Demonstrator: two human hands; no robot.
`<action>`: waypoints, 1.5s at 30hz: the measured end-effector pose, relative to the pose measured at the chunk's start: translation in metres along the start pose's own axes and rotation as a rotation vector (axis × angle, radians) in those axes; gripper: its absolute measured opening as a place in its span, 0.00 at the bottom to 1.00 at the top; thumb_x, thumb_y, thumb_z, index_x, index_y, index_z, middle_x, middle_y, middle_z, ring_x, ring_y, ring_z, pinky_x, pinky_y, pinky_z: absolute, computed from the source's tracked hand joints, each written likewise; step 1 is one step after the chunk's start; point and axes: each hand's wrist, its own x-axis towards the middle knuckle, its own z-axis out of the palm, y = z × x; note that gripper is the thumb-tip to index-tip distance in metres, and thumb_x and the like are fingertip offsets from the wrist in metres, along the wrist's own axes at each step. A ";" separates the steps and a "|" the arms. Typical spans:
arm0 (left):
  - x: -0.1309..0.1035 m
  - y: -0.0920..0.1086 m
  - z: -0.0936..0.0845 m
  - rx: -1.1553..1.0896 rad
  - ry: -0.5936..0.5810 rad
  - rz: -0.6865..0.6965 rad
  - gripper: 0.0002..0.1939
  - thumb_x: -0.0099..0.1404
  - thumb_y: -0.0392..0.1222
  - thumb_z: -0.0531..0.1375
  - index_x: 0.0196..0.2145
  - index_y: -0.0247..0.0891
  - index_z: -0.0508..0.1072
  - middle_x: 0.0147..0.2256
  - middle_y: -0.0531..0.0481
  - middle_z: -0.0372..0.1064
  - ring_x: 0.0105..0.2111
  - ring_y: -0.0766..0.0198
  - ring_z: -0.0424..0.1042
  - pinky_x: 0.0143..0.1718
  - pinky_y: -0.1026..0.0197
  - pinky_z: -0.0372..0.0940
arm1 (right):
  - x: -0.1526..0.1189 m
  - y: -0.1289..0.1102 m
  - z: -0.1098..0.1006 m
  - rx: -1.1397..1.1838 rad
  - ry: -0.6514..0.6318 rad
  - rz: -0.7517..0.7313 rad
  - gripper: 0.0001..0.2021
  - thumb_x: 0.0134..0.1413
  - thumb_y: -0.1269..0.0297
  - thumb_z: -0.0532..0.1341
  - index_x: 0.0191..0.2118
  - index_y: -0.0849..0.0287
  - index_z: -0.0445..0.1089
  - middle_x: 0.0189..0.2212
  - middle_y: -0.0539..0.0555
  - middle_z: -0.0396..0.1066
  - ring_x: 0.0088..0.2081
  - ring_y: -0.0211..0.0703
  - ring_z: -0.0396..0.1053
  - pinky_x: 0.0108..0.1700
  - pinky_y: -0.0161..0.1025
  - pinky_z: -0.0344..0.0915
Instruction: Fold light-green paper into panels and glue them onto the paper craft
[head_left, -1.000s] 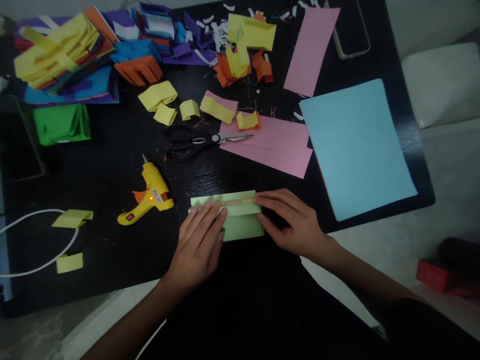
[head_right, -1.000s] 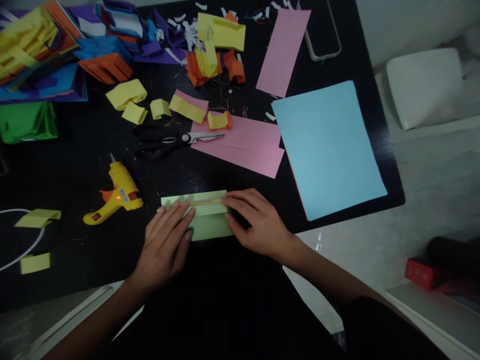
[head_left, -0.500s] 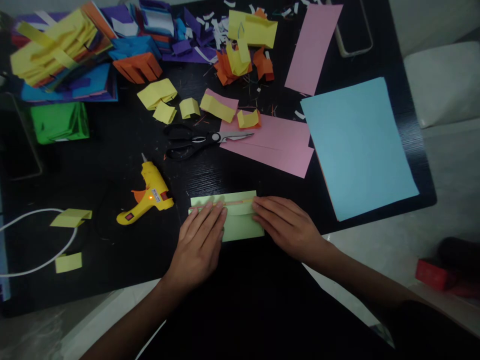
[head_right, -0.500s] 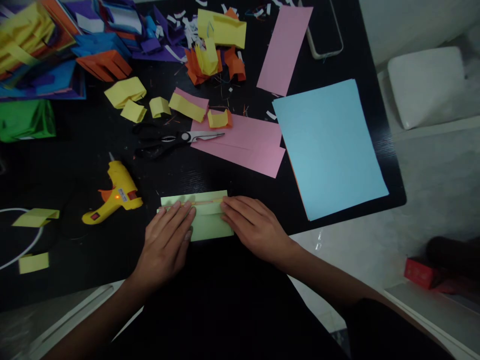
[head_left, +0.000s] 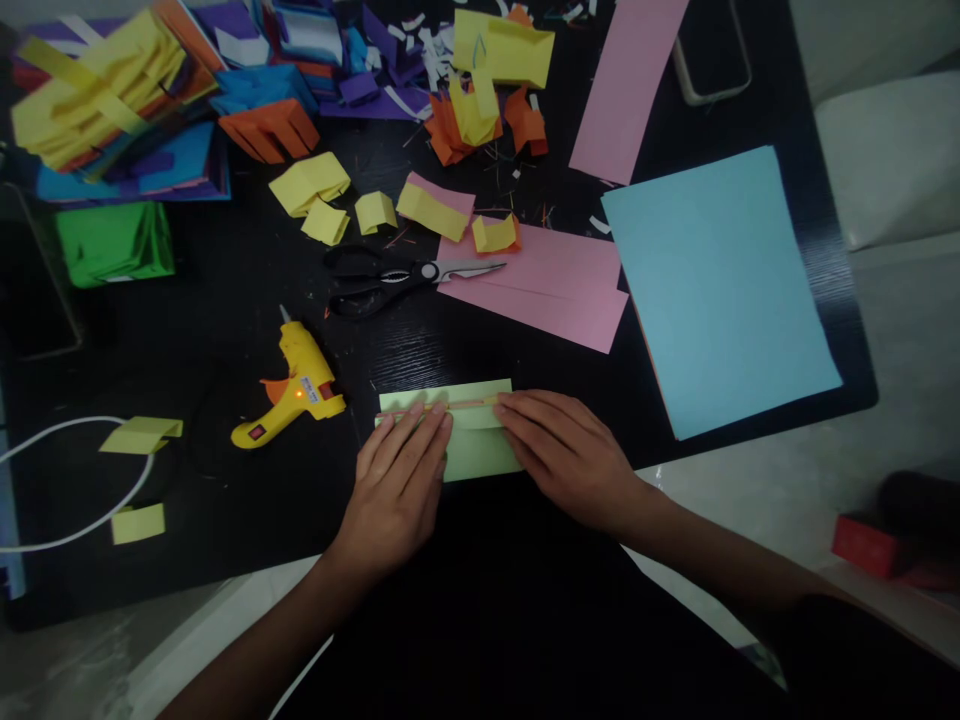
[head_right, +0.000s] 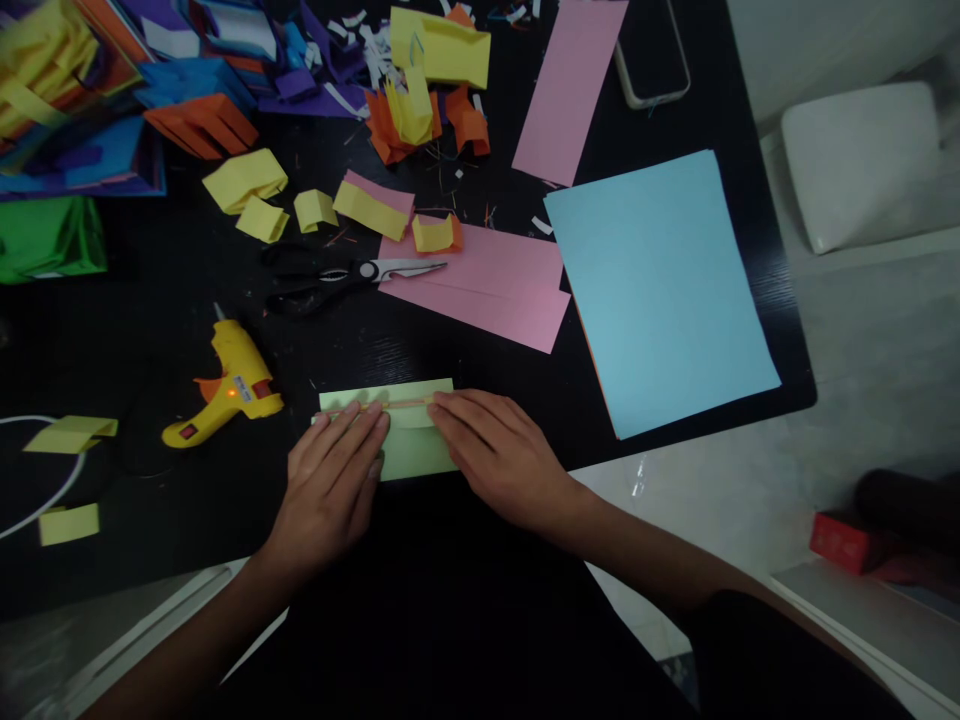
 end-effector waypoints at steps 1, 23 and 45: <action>0.000 0.000 0.000 -0.003 0.001 -0.005 0.31 0.73 0.28 0.58 0.71 0.34 0.61 0.65 0.38 0.70 0.70 0.49 0.64 0.71 0.43 0.55 | 0.001 0.000 0.000 -0.006 -0.029 -0.009 0.18 0.65 0.79 0.63 0.58 0.67 0.74 0.54 0.63 0.80 0.55 0.55 0.78 0.55 0.52 0.81; 0.000 -0.023 -0.030 -0.379 0.047 -0.394 0.31 0.69 0.45 0.69 0.66 0.49 0.65 0.52 0.48 0.76 0.53 0.54 0.76 0.56 0.51 0.72 | 0.059 -0.015 -0.021 0.067 -0.630 0.245 0.18 0.58 0.69 0.69 0.54 0.64 0.74 0.49 0.64 0.70 0.50 0.58 0.70 0.53 0.56 0.73; -0.018 -0.066 -0.066 -0.926 -0.182 -0.134 0.55 0.50 0.78 0.69 0.68 0.48 0.67 0.71 0.37 0.57 0.72 0.33 0.53 0.73 0.32 0.47 | 0.057 -0.046 -0.065 0.531 -0.525 0.301 0.12 0.59 0.75 0.67 0.45 0.52 0.80 0.42 0.47 0.83 0.43 0.42 0.81 0.48 0.39 0.73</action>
